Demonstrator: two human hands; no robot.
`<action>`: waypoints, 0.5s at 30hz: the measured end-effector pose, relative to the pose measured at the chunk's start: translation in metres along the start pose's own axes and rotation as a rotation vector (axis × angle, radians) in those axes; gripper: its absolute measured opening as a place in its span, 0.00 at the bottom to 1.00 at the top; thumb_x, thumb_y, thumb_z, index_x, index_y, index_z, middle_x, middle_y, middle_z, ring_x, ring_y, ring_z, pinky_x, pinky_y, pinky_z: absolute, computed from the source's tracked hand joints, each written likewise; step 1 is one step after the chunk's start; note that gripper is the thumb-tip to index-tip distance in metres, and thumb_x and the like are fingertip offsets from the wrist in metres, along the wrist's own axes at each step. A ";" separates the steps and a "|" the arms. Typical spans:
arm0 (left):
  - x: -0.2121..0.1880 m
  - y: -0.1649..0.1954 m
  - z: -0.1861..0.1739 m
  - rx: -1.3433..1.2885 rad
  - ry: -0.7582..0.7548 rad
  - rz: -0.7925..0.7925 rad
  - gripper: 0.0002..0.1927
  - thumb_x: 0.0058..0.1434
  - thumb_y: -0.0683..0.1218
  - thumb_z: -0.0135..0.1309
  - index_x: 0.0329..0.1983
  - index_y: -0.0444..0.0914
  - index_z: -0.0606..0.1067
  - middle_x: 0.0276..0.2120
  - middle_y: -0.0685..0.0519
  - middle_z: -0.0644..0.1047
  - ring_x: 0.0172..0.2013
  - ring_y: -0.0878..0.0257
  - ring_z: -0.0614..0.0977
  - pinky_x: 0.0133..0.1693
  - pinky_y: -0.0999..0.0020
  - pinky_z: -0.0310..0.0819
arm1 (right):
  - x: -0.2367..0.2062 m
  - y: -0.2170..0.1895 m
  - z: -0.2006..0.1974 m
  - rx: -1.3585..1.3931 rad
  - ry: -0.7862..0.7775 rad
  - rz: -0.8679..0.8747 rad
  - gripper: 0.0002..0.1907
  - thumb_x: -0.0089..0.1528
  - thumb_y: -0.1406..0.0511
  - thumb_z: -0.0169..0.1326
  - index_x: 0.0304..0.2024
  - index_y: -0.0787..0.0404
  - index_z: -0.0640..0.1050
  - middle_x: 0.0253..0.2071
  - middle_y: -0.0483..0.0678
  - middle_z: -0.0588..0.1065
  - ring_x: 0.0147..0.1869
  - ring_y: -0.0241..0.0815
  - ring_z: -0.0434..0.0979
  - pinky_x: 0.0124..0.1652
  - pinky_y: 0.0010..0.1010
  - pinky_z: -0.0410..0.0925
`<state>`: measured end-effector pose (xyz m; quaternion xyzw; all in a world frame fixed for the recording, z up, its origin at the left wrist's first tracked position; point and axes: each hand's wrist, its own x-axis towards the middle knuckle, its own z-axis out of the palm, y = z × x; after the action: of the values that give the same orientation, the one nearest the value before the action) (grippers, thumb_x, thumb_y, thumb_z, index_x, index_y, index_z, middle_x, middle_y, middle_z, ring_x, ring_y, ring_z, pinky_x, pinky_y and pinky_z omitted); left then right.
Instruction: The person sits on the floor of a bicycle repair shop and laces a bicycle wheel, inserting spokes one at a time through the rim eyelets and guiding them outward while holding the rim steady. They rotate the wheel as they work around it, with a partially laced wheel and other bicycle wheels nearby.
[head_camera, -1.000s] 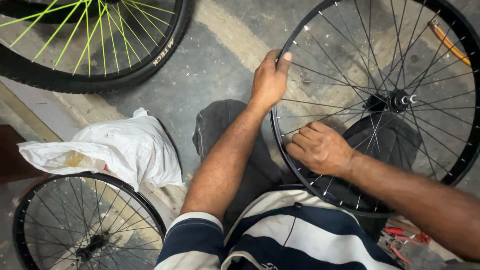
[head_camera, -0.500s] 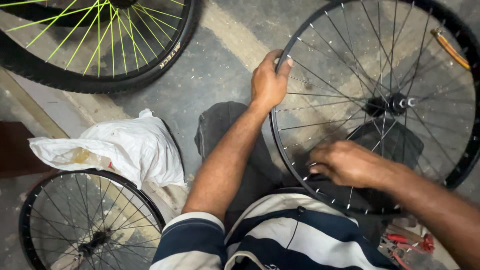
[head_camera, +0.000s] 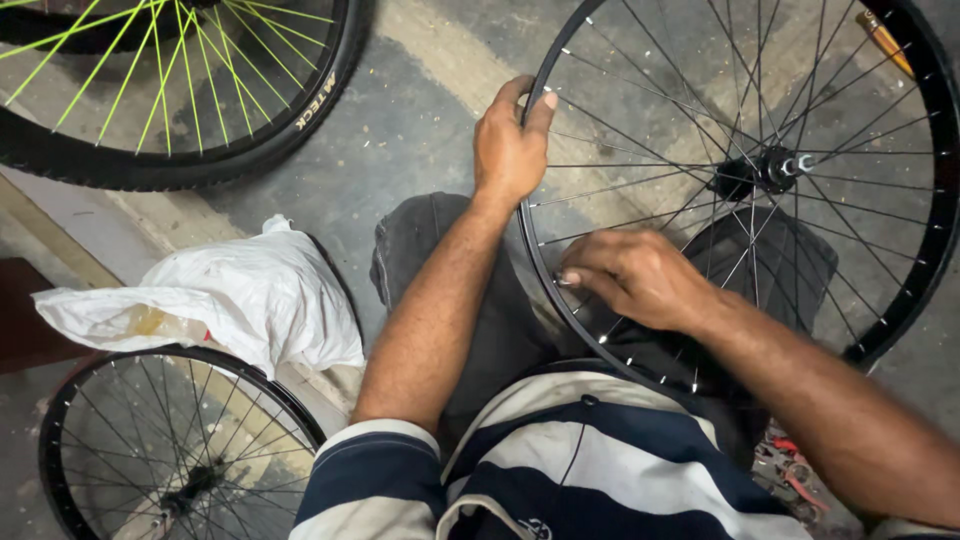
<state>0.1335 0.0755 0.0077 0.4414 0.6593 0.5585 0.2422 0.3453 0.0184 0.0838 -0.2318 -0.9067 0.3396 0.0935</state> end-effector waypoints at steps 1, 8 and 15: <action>0.002 0.002 -0.001 -0.002 -0.006 -0.008 0.21 0.64 0.53 0.57 0.54 0.35 0.76 0.28 0.47 0.81 0.30 0.53 0.84 0.36 0.59 0.76 | -0.001 0.001 -0.004 0.008 -0.002 0.001 0.08 0.62 0.65 0.60 0.40 0.62 0.83 0.45 0.50 0.82 0.47 0.52 0.83 0.46 0.40 0.74; 0.002 0.005 0.000 0.005 -0.043 -0.073 0.20 0.64 0.53 0.57 0.53 0.36 0.77 0.22 0.49 0.77 0.25 0.55 0.79 0.32 0.59 0.71 | 0.034 -0.006 -0.035 0.015 -0.338 0.186 0.20 0.58 0.60 0.63 0.52 0.57 0.80 0.46 0.51 0.83 0.49 0.50 0.84 0.47 0.40 0.73; 0.004 -0.007 0.004 0.036 -0.002 0.005 0.22 0.66 0.55 0.57 0.55 0.36 0.75 0.28 0.48 0.80 0.29 0.55 0.81 0.35 0.59 0.75 | 0.025 -0.017 -0.007 -0.443 -0.137 -0.122 0.11 0.52 0.63 0.59 0.36 0.58 0.77 0.36 0.52 0.78 0.42 0.55 0.80 0.41 0.46 0.72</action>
<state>0.1324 0.0806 0.0004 0.4481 0.6679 0.5464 0.2334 0.3196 0.0235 0.1004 -0.1676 -0.9757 0.1411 -0.0011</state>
